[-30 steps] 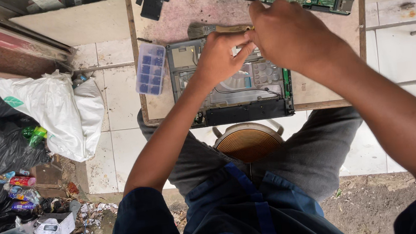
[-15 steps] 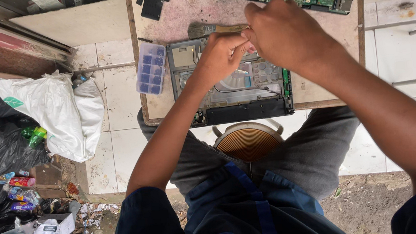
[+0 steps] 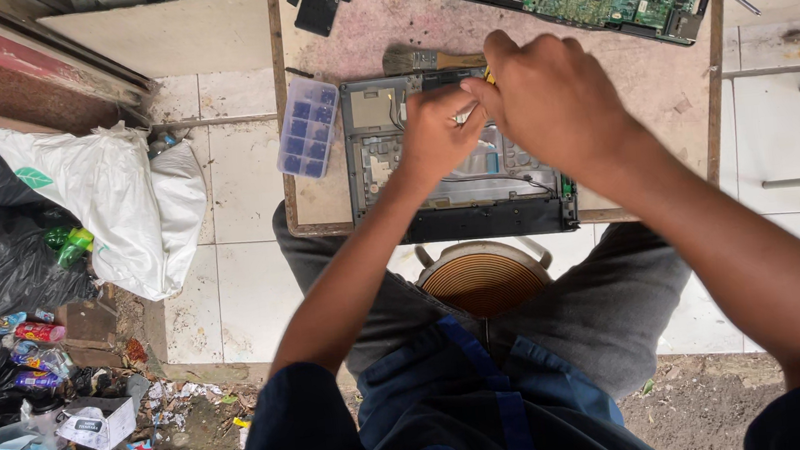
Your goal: The person uses a screwdriver to tighten screws on the internal components of a disassembled electronic device. They repeatedly pick up screws from the table and secure them into the device's chassis.
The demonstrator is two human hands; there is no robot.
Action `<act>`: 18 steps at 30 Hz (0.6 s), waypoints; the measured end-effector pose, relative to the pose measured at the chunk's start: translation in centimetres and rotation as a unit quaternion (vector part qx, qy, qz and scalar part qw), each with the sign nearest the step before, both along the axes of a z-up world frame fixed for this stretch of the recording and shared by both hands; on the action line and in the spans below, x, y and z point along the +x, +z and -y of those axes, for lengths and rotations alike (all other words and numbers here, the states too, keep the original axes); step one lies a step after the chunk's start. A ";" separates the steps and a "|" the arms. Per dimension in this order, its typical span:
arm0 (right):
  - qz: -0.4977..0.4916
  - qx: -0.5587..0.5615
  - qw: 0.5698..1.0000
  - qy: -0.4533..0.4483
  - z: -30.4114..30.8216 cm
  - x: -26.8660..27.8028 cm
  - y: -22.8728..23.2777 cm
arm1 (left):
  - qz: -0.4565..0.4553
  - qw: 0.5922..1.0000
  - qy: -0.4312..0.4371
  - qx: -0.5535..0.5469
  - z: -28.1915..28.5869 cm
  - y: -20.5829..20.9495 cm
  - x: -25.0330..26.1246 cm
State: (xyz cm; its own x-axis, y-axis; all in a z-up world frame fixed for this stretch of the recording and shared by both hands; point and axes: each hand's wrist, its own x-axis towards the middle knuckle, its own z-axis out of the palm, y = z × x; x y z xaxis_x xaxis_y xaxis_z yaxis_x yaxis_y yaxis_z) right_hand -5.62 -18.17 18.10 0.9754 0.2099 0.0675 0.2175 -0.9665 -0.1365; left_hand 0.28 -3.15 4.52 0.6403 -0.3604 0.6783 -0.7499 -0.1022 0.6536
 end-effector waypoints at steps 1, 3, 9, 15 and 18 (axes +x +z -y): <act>0.000 0.000 1.000 0.000 -0.1 0.1 -0.4 | 0.000 1.000 0.000 0.000 0.2 -0.2 0.0; 0.056 -0.040 0.997 -0.047 -0.4 -0.2 -1.3 | -0.031 0.999 0.008 0.019 0.5 -1.0 -0.4; -0.012 0.155 0.974 0.167 2.2 1.0 3.1 | -0.009 0.989 -0.137 0.052 0.0 0.7 2.4; -0.006 0.013 1.000 0.020 3.0 1.6 0.4 | -0.044 0.973 -0.215 0.070 -0.2 3.3 3.2; 0.114 -0.075 0.990 -0.032 2.1 0.5 -2.4 | -0.104 0.963 -0.216 0.119 -1.0 2.8 3.2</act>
State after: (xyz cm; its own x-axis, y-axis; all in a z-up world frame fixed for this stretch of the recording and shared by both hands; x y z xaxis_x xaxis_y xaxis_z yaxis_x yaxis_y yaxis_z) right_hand -5.08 -20.31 15.67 0.9501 0.1725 0.2599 0.1638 -0.9850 0.0549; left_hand 3.46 -2.11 7.30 0.5084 -0.7540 0.4160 -0.6112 0.0243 0.7911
